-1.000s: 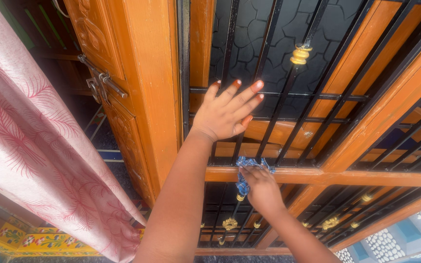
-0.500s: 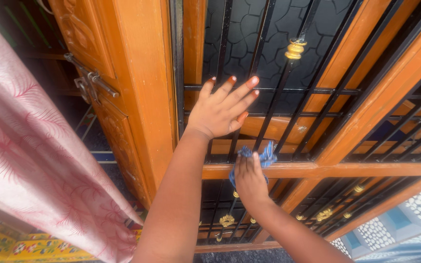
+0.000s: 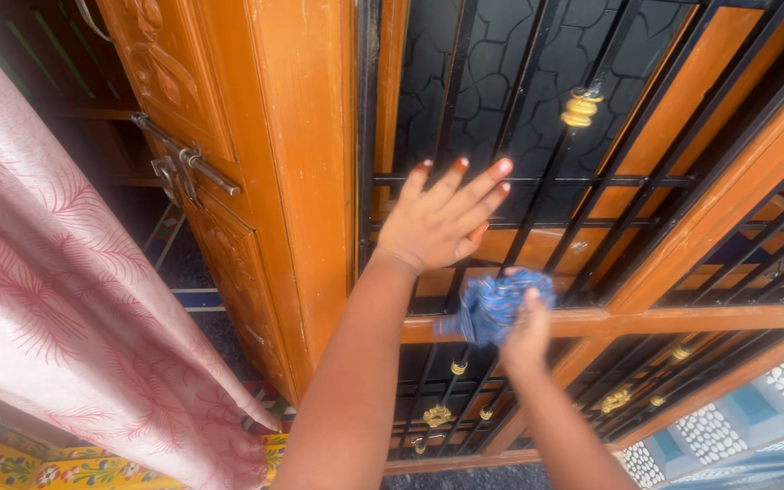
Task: The person wipes the wooden frame and black metal bars of a door grill using a blue cloth, handling the grill by hand to reach different sections.
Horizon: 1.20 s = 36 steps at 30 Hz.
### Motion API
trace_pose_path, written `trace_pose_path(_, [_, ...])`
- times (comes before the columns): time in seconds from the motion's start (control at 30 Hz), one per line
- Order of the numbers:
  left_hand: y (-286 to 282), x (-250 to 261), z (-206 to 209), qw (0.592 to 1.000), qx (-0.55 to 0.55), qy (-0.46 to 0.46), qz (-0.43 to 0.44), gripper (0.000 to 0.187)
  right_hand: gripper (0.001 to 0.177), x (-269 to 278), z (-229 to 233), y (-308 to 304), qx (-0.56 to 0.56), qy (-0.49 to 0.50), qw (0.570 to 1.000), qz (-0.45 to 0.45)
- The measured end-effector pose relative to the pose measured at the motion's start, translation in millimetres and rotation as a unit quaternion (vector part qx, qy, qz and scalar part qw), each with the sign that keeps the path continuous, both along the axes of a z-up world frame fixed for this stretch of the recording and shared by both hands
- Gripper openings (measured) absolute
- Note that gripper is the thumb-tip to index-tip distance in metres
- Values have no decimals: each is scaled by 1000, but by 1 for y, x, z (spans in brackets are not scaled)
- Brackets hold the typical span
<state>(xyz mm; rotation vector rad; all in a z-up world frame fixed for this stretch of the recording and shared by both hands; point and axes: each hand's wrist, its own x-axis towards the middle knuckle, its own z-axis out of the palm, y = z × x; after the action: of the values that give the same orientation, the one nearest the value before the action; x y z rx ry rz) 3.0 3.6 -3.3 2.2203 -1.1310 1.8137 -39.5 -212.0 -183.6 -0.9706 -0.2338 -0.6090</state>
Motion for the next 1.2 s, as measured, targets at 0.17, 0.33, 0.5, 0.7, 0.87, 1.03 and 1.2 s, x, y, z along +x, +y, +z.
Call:
trace_pose_path(0.17, [0, 2, -1, 1000, -4, 5, -16, 44, 35, 2, -15, 38, -513, -75, 774, -363])
trace_pose_path(0.33, [0, 4, -2, 1000, -1, 7, -20, 45, 71, -29, -2, 49, -739, 23, 586, -330])
trace_pose_path(0.5, [0, 6, -2, 1000, 9, 10, -15, 45, 86, -55, 25, 71, -821, 172, 479, -258])
trace_pose_path(0.7, [-1, 5, -3, 1000, 12, 15, -11, 46, 63, -17, 69, 78, -892, 264, 330, -158])
trace_pose_path(0.87, [1, 4, -4, 999, 16, 22, -16, 45, 75, -37, 48, 68, -876, 187, 399, -197])
trace_pose_path(1.03, [2, 5, -2, 999, 15, 20, -24, 45, 79, -51, 12, 55, -842, 99, 467, -252])
trace_pose_path(1.2, [1, 3, -1, 999, 10, 25, -26, 46, 70, -15, 27, 56, -877, 152, 399, -218])
